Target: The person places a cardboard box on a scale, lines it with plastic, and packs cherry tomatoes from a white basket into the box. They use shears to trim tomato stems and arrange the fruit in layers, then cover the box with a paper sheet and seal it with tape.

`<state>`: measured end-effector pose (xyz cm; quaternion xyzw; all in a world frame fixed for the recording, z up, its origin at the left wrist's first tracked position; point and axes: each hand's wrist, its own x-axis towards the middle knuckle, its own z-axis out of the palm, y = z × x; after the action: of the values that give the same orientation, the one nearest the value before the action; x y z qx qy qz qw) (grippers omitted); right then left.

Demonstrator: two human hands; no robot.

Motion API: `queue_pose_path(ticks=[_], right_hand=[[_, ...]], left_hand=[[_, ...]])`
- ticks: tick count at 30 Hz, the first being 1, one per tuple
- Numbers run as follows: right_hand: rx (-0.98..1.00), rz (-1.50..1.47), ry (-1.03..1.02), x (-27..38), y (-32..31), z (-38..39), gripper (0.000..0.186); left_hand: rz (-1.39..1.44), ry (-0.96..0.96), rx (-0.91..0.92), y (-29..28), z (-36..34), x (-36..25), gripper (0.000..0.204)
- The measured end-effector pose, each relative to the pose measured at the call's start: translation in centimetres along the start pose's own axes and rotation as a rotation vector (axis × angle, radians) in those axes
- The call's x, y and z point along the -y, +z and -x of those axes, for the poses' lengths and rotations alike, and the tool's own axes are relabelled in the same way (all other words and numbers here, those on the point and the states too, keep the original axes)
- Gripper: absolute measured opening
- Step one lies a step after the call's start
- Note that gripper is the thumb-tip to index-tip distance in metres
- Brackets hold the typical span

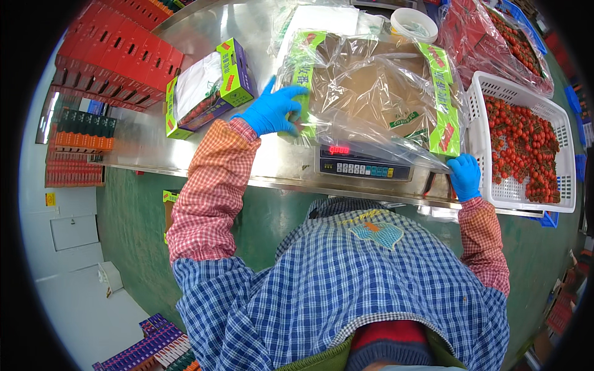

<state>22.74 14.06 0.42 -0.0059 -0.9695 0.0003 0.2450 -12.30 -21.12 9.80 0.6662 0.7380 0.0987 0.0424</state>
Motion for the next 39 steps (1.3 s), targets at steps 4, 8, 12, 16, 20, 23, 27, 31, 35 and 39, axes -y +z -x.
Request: queue_pose_path(ticks=[4,8,12,16,20,23,27,31,35,39], right_hand=[[0.059,-0.019,0.107,1.7,0.0,-0.8,0.013],[0.038,0.08,0.133,2.4,1.2,-1.0,0.012],[0.08,0.153,0.077,0.0,5.3,1.2,0.006],[0.884,0.281,0.099,-0.1,5.1,3.7,0.011],[0.462,-0.298,0.378,4.2,-3.8,-1.3,0.019],[-0.017,-0.551,0.215,5.3,-5.3,-13.2,0.021],[0.476,-0.179,-0.014,5.1,5.6,-22.4,0.033],[1.129,0.132,-0.083,5.1,11.8,-20.6,0.034],[0.954,-0.125,0.234,5.9,8.9,-22.8,0.042],[0.746,-0.124,0.304,5.5,7.5,-24.6,0.064]], left_hand=[[-0.026,-0.102,-0.314,1.3,3.9,-2.2,0.026],[-0.137,-0.274,-0.372,8.7,10.5,-6.7,0.03],[0.302,-0.8,-0.334,19.8,11.5,-3.9,0.008],[0.32,-0.9,-0.176,18.3,12.8,-2.1,0.011],[0.38,-1.002,-0.616,6.6,11.0,-8.4,0.015],[0.321,-0.491,-0.826,3.1,1.4,-9.0,0.022],[0.077,-0.789,0.036,8.2,-7.4,-5.6,0.031],[0.119,-0.875,0.445,11.3,-9.7,-4.4,0.031],[-0.061,-0.77,0.213,9.3,-13.7,-4.1,0.031],[-0.372,-1.057,0.048,9.7,-16.2,-1.1,0.039]])
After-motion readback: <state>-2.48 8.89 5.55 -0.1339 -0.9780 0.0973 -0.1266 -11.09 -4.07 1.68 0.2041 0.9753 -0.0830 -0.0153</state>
